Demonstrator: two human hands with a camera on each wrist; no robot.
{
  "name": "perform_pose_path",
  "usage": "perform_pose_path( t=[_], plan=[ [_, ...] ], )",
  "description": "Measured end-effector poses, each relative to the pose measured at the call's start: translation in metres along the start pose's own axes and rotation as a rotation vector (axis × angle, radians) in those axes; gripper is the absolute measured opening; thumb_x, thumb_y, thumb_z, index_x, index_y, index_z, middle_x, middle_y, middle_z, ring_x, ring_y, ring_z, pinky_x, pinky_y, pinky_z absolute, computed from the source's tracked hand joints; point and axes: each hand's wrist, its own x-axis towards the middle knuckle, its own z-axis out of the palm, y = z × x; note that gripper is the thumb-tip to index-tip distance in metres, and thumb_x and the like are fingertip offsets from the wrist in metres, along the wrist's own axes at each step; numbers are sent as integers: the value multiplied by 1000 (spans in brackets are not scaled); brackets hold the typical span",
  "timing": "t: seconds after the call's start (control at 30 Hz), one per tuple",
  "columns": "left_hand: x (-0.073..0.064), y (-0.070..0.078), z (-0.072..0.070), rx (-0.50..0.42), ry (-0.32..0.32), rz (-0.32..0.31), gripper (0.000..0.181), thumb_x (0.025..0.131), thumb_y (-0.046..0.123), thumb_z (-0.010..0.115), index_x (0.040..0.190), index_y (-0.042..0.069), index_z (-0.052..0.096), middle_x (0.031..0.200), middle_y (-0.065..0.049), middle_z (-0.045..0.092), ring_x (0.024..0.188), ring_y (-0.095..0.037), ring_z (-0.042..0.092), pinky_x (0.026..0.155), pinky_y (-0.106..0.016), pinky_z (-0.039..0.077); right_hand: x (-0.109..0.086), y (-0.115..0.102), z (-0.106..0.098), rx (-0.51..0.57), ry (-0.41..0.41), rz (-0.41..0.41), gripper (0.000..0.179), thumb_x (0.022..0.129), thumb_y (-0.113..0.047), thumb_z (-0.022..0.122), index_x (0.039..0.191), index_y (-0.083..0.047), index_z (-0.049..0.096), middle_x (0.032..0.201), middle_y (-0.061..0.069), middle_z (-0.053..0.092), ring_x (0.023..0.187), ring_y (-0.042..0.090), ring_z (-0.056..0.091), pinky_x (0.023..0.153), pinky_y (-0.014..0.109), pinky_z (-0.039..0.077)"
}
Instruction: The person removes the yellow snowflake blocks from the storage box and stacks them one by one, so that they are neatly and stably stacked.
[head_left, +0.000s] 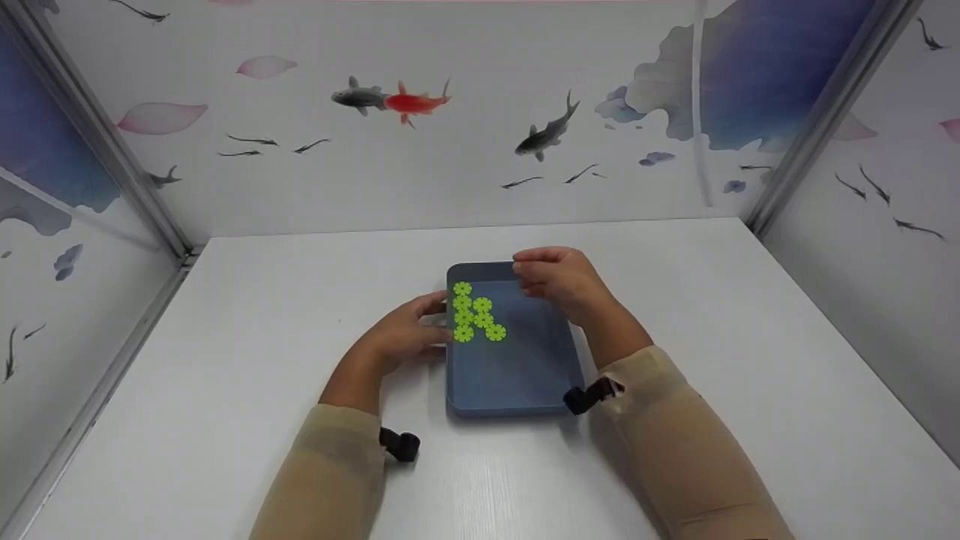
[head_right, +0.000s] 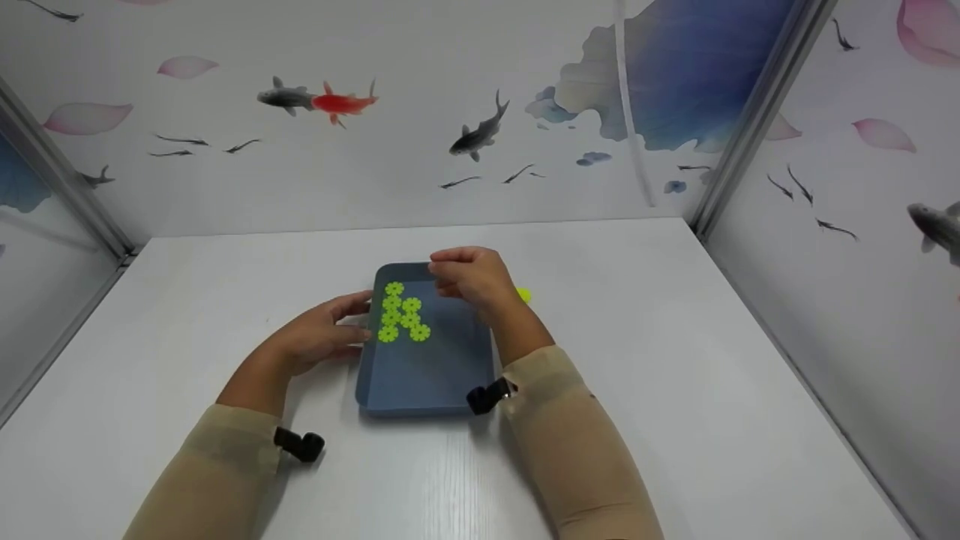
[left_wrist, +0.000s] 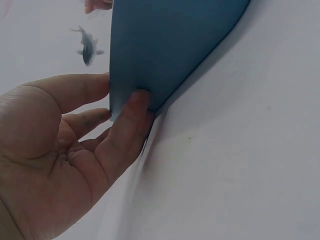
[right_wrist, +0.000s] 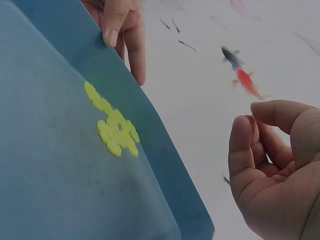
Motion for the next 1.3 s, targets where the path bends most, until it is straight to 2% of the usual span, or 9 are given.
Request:
perform_pose_path(
  t=[0.1, 0.27, 0.5, 0.67, 0.8, 1.03, 1.3],
  plan=[
    [0, 0, 0, 2, 2, -6, 80, 97, 3, 72, 167, 26, 40, 170, -5, 41, 141, -29, 62, 110, -43, 61, 7, -2, 9, 8, -30, 1, 23, 98, -20, 79, 118, -9, 80, 112, 11, 74, 94, 23, 72, 85, 30, 67],
    [-1, 1, 0, 10, 2, -3, 80, 97, 4, 72, 167, 25, 39, 169, -6, 42, 144, -30, 59, 112, -45, 59, 19, -2, 20, -29, -53, 24, 23, 98, -22, 79, 119, -12, 80, 127, 18, 72, 101, 27, 72, 88, 30, 67],
    [-1, 1, 1, 18, 0, 5, 81, 96, 4, 72, 167, 23, 39, 170, -7, 42, 143, -31, 60, 111, -47, 60, 34, 4, 32, -95, -57, 75, 34, 97, -25, 80, 128, -10, 76, 125, 9, 73, 118, 34, 71, 96, 34, 65],
    [0, -1, 0, 14, -4, 4, 81, 96, 4, 72, 167, 23, 39, 169, -6, 43, 142, -30, 61, 111, -45, 60, 44, 12, 37, -126, -75, 98, 38, 96, -23, 81, 130, -8, 75, 120, 8, 74, 108, 28, 72, 102, 42, 64],
    [0, -2, -2, 16, -5, 2, 80, 96, 6, 73, 167, 25, 40, 169, -5, 43, 142, -29, 61, 111, -45, 60, 48, 18, 39, -166, -72, 94, 37, 96, -24, 81, 129, -9, 76, 120, 10, 74, 99, 24, 71, 99, 42, 65],
    [-2, 0, -2, 25, -9, 4, 81, 96, 7, 73, 167, 26, 38, 168, -5, 44, 139, -27, 62, 111, -46, 60, 53, 31, 34, -264, -59, 114, 31, 95, -24, 81, 125, -15, 78, 124, 7, 75, 103, 22, 76, 92, 33, 66],
    [-1, 0, -2, 26, -12, 4, 82, 95, 7, 73, 168, 25, 38, 169, -4, 43, 140, -27, 62, 110, -46, 60, 54, 41, 32, -367, -92, 67, 31, 96, -16, 79, 126, -13, 77, 121, 8, 76, 102, 21, 75, 96, 36, 65]
  ],
)
